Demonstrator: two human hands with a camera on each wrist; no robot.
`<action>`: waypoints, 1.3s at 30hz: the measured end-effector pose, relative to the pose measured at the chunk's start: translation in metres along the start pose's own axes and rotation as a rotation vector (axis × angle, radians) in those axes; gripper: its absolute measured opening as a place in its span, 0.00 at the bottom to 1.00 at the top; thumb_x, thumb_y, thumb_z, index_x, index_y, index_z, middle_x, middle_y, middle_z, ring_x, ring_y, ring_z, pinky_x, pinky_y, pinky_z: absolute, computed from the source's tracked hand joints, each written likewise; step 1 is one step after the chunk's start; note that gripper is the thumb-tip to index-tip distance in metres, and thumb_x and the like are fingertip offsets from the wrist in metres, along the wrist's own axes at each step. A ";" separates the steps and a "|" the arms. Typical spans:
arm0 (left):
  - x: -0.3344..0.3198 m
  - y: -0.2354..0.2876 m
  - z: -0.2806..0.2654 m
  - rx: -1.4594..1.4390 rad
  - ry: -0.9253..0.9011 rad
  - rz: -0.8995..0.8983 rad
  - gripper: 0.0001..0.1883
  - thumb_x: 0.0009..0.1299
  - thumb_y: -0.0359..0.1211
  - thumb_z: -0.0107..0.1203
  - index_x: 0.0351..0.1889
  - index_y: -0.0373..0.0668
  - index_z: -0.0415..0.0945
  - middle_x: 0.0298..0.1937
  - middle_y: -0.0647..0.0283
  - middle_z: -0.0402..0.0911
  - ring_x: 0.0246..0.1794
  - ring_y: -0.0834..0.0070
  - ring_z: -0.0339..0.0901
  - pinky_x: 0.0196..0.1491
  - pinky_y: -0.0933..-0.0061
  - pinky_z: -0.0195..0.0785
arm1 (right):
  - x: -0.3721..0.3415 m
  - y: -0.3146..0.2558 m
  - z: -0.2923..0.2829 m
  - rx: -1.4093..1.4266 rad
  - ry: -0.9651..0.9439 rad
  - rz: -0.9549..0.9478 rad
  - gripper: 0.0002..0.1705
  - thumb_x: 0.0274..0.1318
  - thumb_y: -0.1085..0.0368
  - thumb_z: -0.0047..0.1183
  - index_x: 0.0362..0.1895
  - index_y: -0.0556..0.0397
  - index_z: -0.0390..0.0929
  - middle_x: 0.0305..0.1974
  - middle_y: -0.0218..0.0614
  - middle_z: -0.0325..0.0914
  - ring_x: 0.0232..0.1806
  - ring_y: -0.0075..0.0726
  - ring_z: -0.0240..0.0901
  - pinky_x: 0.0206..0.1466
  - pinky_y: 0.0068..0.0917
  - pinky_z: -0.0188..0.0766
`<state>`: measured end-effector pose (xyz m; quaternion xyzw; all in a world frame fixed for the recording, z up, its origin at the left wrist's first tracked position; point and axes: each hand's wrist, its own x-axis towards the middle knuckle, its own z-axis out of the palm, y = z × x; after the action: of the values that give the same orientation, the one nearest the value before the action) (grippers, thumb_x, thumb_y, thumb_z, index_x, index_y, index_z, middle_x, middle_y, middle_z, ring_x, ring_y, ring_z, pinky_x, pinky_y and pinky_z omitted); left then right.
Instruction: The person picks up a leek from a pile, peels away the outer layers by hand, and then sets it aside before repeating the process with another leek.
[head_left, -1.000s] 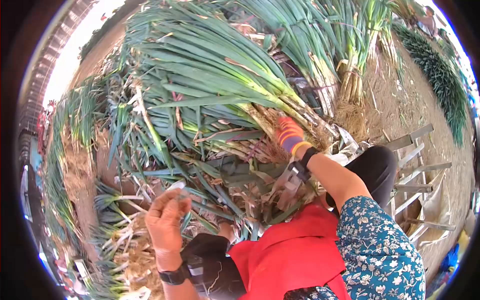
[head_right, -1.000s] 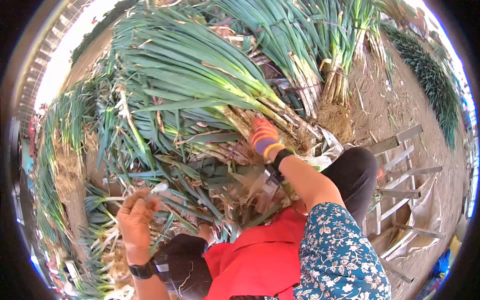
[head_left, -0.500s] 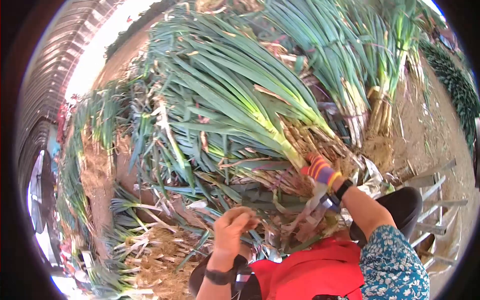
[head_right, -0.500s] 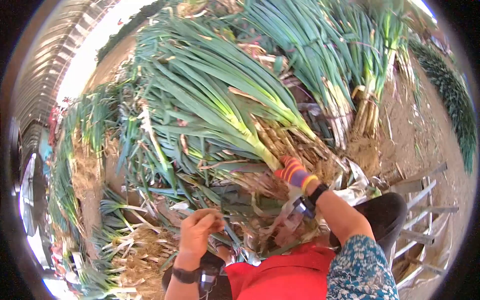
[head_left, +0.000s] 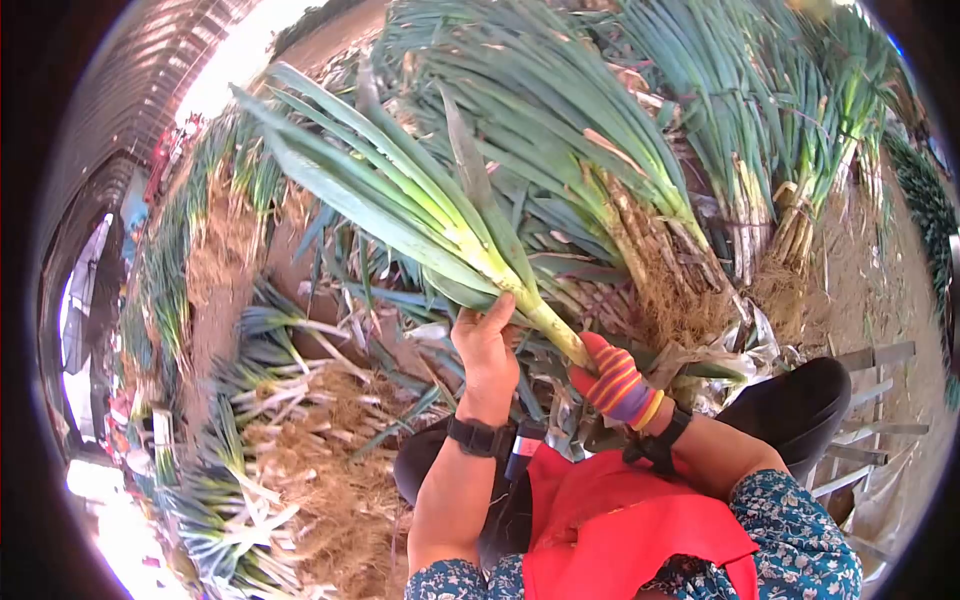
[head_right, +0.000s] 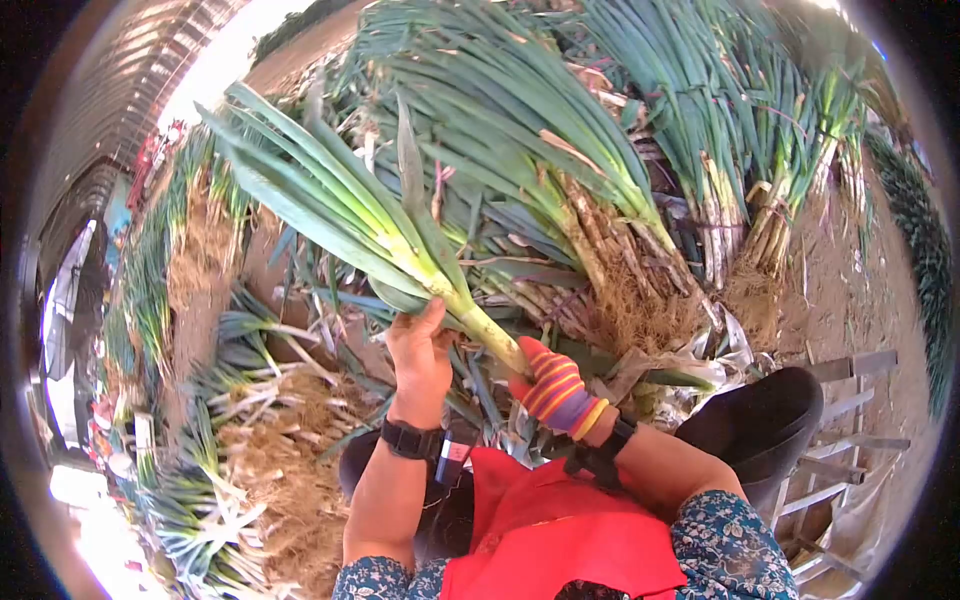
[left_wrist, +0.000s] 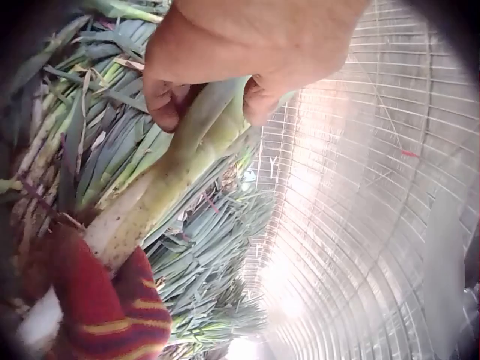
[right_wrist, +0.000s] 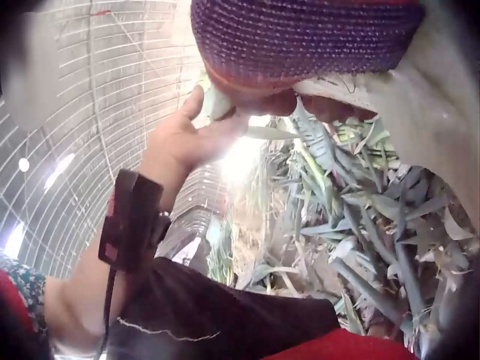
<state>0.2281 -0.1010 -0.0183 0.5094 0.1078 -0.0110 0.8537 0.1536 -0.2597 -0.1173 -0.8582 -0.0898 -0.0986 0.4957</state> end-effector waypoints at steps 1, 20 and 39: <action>0.002 0.006 -0.008 -0.001 0.027 0.087 0.17 0.64 0.30 0.57 0.50 0.39 0.70 0.42 0.64 0.78 0.38 0.72 0.77 0.36 0.70 0.72 | 0.007 -0.006 0.006 0.015 0.005 -0.045 0.32 0.42 0.62 0.62 0.54 0.61 0.70 0.27 0.52 0.77 0.29 0.53 0.76 0.30 0.38 0.72; -0.042 0.046 -0.118 -0.331 0.084 -0.147 0.18 0.65 0.34 0.58 0.52 0.40 0.71 0.44 0.62 0.77 0.42 0.69 0.76 0.48 0.64 0.70 | 0.017 -0.092 -0.013 0.072 -0.235 -0.090 0.26 0.44 0.62 0.63 0.49 0.57 0.74 0.36 0.51 0.78 0.36 0.50 0.78 0.39 0.34 0.73; -0.050 0.043 -0.110 -0.159 0.151 0.135 0.12 0.61 0.27 0.57 0.41 0.31 0.76 0.35 0.58 0.80 0.33 0.69 0.79 0.39 0.68 0.75 | 0.066 -0.166 0.060 -0.046 -0.215 -0.379 0.17 0.36 0.63 0.61 0.34 0.54 0.75 0.28 0.39 0.76 0.27 0.51 0.70 0.33 0.42 0.68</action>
<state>0.1655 0.0105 -0.0216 0.4455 0.1379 0.0935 0.8797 0.1802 -0.1219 0.0089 -0.8426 -0.2998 -0.1000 0.4361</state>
